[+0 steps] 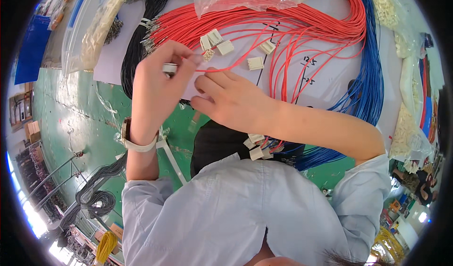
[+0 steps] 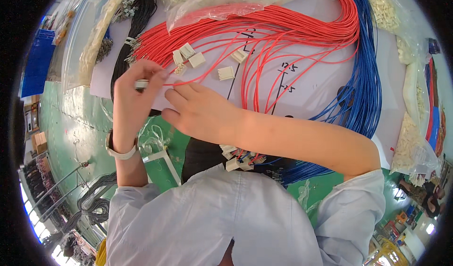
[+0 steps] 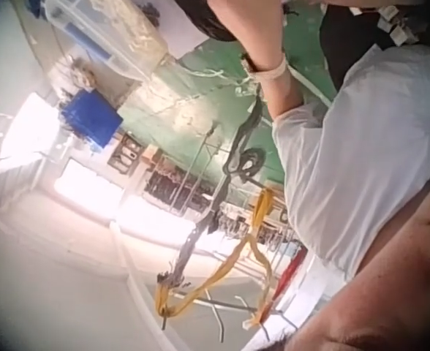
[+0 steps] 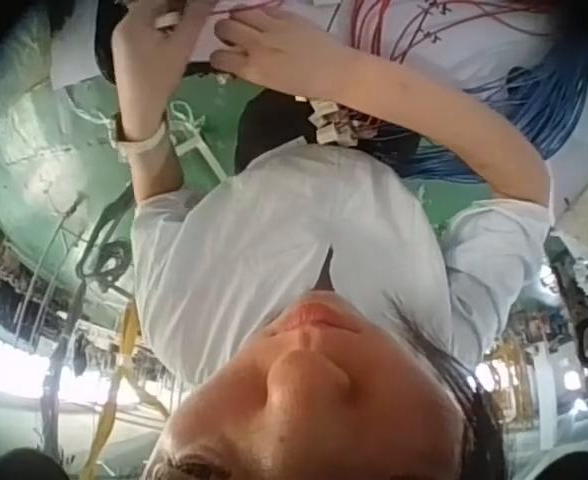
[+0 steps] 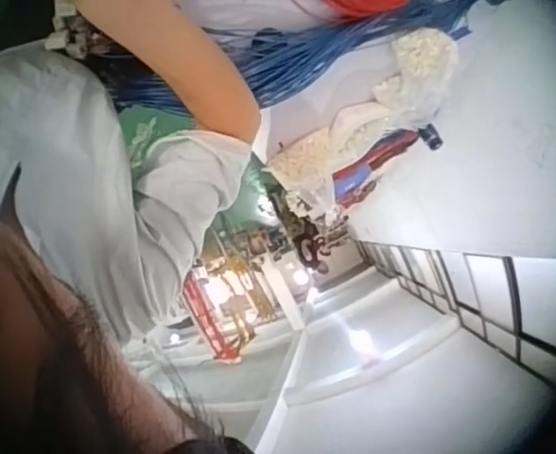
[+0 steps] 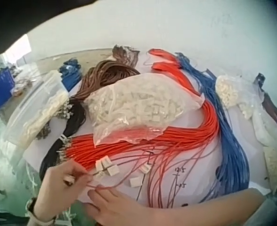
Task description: Inserting electrical wires into plastic connectors to assemble wire harnesses.
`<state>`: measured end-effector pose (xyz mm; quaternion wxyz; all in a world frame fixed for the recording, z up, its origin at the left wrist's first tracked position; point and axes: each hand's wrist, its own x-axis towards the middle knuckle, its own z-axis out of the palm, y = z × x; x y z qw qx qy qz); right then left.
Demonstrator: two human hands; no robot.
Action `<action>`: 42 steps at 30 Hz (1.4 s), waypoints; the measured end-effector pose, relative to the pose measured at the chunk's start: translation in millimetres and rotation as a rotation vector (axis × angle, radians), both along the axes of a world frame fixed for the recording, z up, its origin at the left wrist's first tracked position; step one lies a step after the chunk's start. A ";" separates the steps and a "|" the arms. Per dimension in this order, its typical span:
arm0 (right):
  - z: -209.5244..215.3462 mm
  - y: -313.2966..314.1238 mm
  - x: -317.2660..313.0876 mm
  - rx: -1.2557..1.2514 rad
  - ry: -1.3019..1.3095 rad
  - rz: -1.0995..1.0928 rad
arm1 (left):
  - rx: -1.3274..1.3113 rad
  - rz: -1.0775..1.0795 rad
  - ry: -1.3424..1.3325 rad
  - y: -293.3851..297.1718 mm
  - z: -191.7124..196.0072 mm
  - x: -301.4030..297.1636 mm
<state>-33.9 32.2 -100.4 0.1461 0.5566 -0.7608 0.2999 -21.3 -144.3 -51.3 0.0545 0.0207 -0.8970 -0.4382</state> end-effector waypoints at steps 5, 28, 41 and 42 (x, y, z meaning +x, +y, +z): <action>10.8 27.1 6.0 0.078 -0.061 0.085 | -0.310 -0.041 -0.107 16.0 2.1 -10.1; 56.1 70.7 -19.2 -0.371 -0.511 -0.164 | 0.943 -0.160 -0.057 44.9 -21.3 18.8; 52.4 69.9 -16.4 -0.414 -0.514 -0.214 | 0.502 -0.144 0.227 46.0 -35.6 23.0; 51.9 68.8 -14.0 -0.439 -0.450 -0.241 | 0.504 -0.146 0.227 48.7 -36.2 22.7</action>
